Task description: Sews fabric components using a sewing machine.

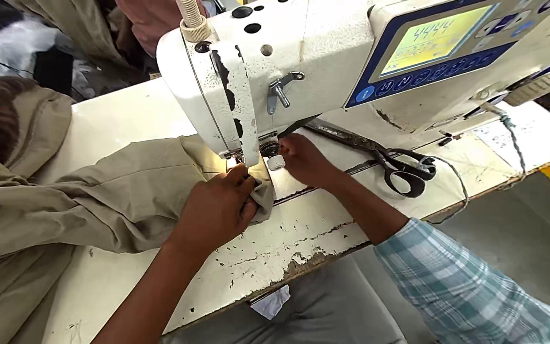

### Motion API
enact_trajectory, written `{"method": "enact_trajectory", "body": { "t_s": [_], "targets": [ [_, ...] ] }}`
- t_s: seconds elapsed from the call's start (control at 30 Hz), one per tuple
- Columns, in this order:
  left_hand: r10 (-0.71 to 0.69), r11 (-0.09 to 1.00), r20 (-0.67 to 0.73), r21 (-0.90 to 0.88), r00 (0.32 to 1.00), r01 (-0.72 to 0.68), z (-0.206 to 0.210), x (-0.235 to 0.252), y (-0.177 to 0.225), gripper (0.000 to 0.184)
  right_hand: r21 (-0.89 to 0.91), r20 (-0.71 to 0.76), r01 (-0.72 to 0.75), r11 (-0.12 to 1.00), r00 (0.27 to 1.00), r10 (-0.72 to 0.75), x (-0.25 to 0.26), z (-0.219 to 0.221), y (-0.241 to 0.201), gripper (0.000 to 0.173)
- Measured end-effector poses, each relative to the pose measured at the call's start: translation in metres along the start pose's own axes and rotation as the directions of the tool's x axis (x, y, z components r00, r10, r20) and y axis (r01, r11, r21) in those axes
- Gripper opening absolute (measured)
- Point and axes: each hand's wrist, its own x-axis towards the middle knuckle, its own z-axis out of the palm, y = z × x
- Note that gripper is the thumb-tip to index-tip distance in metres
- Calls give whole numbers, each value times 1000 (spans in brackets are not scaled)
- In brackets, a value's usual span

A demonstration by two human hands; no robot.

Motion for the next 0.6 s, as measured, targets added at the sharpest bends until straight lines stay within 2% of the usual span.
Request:
{"method": "enact_trajectory", "body": {
  "t_s": [0.03, 0.1, 0.17, 0.23, 0.3, 0.4, 0.5, 0.57, 0.6],
  "targets": [
    [4, 999, 9, 35, 1000, -4, -2, 0, 5, 35, 74, -22, 13, 997, 1000, -12, -7, -5, 1, 22],
    [43, 991, -18, 126, 999, -41, -6, -4, 16, 31, 114, -91, 151, 982, 986, -141, -29, -5, -2, 28],
    [117, 976, -110, 197, 987, -94, -11, -14, 24, 27, 106, -48, 317, 942, 948, -314, -51, -1, -11, 34],
    [165, 976, -182, 173, 969, -134, -17, -25, 24, 30, 141, 45, 381, 914, 920, -390, -60, 3, -15, 45],
    [154, 987, -173, 67, 973, -145, -21, -27, 12, 31, 135, 103, 338, 931, 930, -353, -60, 6, -14, 48],
    [122, 992, -37, -38, 992, -123, -36, -19, -9, 36, -45, 114, 276, 960, 956, -270, -56, 11, -17, 39],
    [120, 993, 136, -25, 983, -118, -49, -9, -18, 35, -238, 87, 210, 948, 977, -194, -57, 21, -23, 37],
    [116, 991, 218, 41, 969, -128, -56, -5, -15, 28, -261, 70, 158, 952, 987, -145, -56, 26, -29, 41],
    [123, 985, 212, 92, 969, -146, -61, -4, -8, 26, -229, 71, 153, 961, 988, -141, -55, 27, -31, 43]
  ]
}}
